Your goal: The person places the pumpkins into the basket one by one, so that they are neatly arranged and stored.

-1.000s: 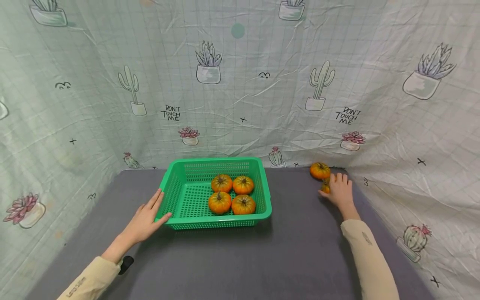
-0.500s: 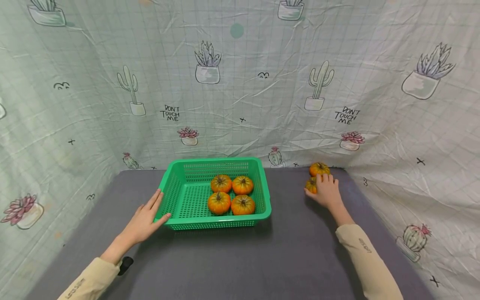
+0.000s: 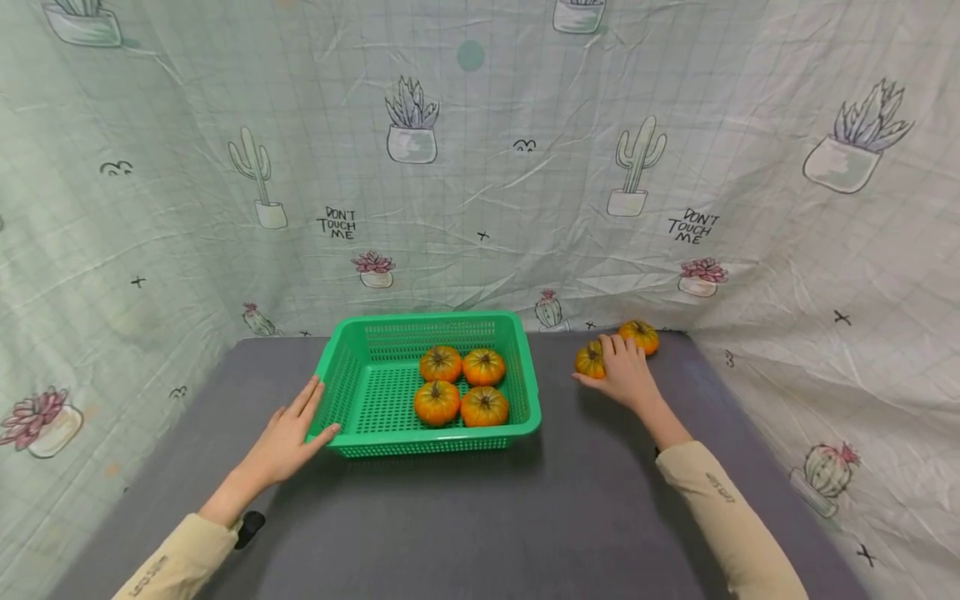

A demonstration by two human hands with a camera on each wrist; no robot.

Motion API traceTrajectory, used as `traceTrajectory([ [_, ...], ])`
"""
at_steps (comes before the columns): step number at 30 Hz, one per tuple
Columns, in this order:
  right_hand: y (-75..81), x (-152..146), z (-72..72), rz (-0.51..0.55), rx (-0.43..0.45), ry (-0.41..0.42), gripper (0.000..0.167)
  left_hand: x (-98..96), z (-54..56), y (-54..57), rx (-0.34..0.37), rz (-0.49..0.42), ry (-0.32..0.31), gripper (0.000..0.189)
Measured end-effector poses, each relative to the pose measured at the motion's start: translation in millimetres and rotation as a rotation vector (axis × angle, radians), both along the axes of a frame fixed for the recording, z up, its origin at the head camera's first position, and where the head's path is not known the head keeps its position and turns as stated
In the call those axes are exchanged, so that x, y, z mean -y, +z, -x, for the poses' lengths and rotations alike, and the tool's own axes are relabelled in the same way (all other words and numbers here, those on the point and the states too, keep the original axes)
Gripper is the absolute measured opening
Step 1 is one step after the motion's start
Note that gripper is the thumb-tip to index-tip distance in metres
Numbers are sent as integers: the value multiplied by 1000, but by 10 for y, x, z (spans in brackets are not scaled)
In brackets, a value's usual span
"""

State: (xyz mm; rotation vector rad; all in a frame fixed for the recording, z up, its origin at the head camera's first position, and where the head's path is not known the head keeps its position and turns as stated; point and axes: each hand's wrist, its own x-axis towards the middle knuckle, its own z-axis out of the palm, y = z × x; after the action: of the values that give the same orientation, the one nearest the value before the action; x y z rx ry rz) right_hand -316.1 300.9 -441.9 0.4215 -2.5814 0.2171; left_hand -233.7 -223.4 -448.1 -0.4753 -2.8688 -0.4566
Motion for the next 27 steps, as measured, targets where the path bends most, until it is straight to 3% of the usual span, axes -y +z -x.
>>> traceTrajectory([
  [15,320,533,-83,50,-26,187,80,12,14,21,-10,47,-7,83],
  [21,482,728,-102,32,-16,258,78,-2,24,46,-40,113,13,84],
  [27,580,896,-86,-6,-36,345,78,-9,28,32,-20,110,24,89],
])
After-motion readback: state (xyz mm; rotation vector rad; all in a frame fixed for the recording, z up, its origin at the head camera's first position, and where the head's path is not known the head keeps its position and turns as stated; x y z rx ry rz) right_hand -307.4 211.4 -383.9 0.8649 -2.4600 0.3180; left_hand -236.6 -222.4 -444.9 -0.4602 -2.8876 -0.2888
